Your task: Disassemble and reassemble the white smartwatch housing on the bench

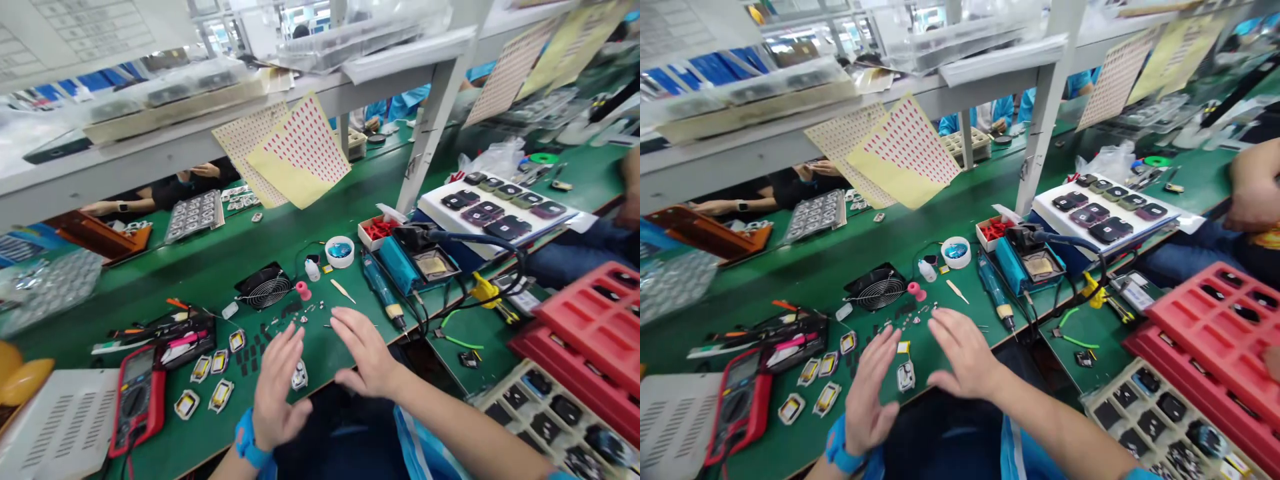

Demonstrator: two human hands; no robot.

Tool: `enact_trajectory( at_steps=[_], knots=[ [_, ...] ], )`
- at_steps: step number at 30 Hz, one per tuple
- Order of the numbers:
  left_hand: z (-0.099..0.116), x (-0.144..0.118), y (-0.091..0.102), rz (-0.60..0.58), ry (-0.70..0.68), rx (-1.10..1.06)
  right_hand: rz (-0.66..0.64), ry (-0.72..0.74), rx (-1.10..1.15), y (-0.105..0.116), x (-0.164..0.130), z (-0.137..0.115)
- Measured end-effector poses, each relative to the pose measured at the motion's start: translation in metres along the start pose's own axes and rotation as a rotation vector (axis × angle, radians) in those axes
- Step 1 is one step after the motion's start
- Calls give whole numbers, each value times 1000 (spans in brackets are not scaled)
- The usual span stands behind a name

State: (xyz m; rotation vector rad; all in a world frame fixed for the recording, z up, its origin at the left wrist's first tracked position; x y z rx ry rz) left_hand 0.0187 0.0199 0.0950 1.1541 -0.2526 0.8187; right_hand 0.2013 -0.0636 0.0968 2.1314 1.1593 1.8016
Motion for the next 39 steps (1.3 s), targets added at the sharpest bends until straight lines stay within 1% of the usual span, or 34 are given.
enact_trajectory(
  at_steps=[1,3,5,7,8,10,11,14,16,18,20,22,26,30,32,35,39],
  knots=[
    [-8,-6,2,-3,-3,28,12,-51,-76,-5,-6,15],
    [-28,-24,8,55,94,112,29,-109,-183,-16,-23,33],
    [-44,-45,10,122,235,172,10,-130,-225,-27,-39,36],
    [-50,-60,9,168,339,188,-28,-154,-229,-35,-50,31],
    [-50,-63,7,168,371,182,-52,-169,-223,-37,-52,27],
    [-49,-63,-1,96,393,148,-117,-194,-186,-37,-54,24],
    [-48,-60,-7,13,379,116,-154,-206,-155,-36,-53,24],
    [-48,-54,-17,-153,345,19,-274,-242,-134,-28,-48,40],
    [-51,-54,-20,-212,365,-25,-354,-261,-207,-24,-46,56],
    [-53,-57,-23,-253,390,-40,-448,-268,-254,-26,-45,69],
    [-53,-59,-26,-283,405,-37,-533,-278,-216,-30,-45,75],
    [-53,-60,-27,-299,415,-35,-575,-295,-138,-35,-44,74],
    [-53,-59,-27,-307,423,-79,-567,-290,22,-42,-38,63],
    [-48,-60,-26,-305,464,-110,-572,-140,33,-43,-37,54],
    [-46,-62,-28,-312,469,-107,-568,-77,23,-44,-38,58],
    [-45,-65,-29,-326,445,-97,-551,-41,21,-51,-39,66],
    [-47,-72,-27,-257,471,-126,-537,-36,47,-57,-38,64]
  ],
)
Point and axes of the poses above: each hand's wrist, its own x-axis towards the middle knuckle, its own y-axis out of the back of the hand, z = x × y, the point moved 6 cm from there along x, towards the middle knuckle, and after that the axes turned 2 degrees about -x, right-handed, at the moved point
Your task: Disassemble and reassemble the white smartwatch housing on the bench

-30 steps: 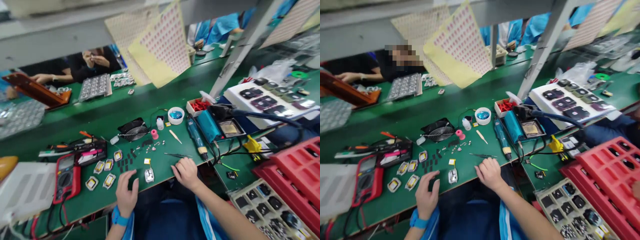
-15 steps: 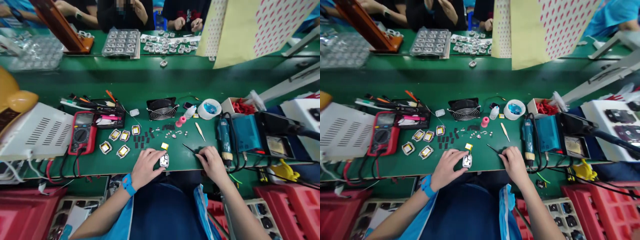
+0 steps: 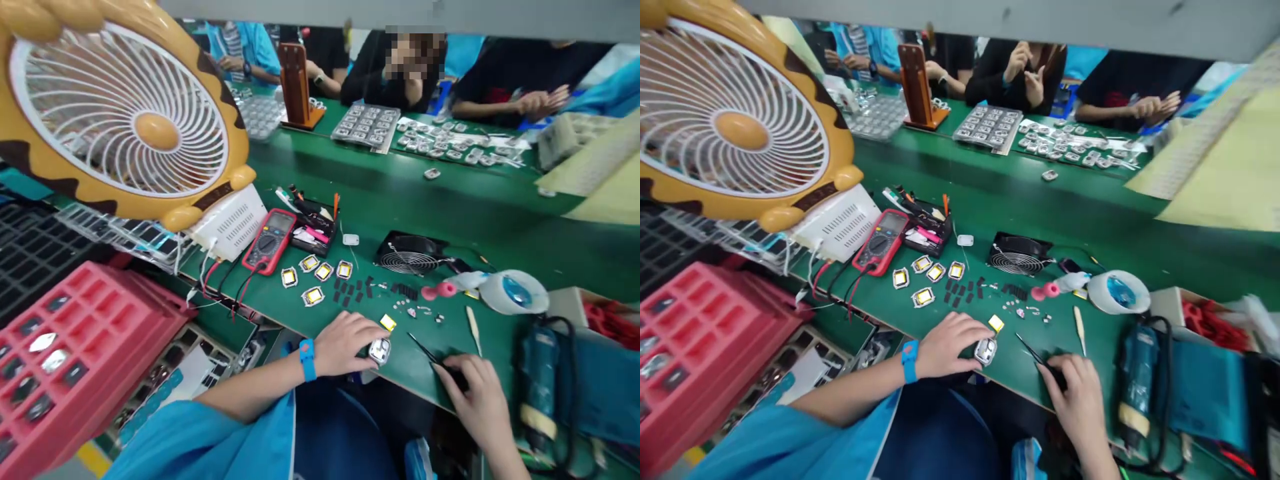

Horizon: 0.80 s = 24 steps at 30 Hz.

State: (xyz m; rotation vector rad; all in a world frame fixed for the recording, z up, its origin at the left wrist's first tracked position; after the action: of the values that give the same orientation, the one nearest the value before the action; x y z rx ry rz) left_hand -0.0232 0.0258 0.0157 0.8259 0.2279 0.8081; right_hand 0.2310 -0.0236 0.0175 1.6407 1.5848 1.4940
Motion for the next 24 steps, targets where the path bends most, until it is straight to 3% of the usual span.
enact_trajectory(
  at_steps=[6,8,11,15,19,21,24],
  knots=[
    [4,-16,8,133,-2,-42,44,-7,-36,1,-4,1],
    [5,-37,20,217,6,-32,62,15,-37,0,-8,3],
    [-6,-90,54,432,173,54,71,60,0,-2,-10,8],
    [-39,-184,124,731,492,202,64,80,27,-5,-12,14],
    [-86,-261,223,922,822,345,64,71,9,-5,-11,13],
    [-112,-282,273,945,966,400,67,49,-1,-6,-12,13],
    [-148,-288,334,912,1103,484,65,15,-1,-10,-16,16]
  ],
)
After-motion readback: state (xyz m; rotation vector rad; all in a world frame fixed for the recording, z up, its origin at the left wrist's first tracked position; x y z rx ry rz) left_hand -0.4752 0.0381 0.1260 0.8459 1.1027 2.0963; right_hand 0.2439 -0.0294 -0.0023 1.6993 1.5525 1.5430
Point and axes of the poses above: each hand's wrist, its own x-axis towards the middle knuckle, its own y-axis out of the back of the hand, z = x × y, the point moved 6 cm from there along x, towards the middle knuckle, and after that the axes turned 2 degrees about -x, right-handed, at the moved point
